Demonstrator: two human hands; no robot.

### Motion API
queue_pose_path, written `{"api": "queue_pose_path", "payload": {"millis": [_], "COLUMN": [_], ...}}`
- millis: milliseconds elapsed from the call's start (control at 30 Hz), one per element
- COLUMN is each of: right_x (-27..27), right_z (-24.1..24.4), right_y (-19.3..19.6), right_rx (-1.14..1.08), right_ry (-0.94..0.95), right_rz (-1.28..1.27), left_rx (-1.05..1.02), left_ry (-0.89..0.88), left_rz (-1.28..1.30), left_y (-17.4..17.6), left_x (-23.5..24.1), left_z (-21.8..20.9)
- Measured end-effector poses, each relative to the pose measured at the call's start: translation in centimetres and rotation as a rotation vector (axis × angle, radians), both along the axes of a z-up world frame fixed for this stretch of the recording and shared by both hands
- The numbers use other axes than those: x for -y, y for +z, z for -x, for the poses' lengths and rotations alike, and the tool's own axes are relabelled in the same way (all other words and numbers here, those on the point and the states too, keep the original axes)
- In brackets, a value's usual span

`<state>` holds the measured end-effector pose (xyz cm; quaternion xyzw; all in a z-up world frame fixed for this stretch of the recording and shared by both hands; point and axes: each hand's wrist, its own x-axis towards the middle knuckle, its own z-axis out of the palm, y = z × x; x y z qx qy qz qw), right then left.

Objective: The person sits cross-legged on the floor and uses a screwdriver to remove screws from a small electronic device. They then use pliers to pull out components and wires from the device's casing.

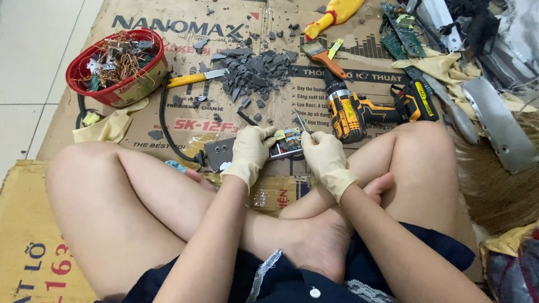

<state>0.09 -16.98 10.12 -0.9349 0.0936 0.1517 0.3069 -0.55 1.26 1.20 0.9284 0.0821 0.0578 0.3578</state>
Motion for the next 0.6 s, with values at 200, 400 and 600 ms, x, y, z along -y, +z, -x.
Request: {"api": "queue_pose_path", "payload": {"millis": [200,400,600], "right_x": [0.2,0.3,0.3], "right_z": [-0.5,0.0,-0.2], "right_y": [-1.0,-0.9,-1.4], "right_rx": [0.032,0.073,0.084], "right_ry": [-0.020,-0.020,0.003], "right_rz": [-0.012,-0.058,-0.048], "left_rx": [0.046,0.227,0.257], "left_ry": [-0.035,0.027,0.012], "left_rz": [-0.115,-0.219,-0.167], "left_y": [-0.4,-1.6,-1.2], "left_x": [-0.3,0.2,-0.3], "left_z": [-0.6,-0.9,-0.3]}}
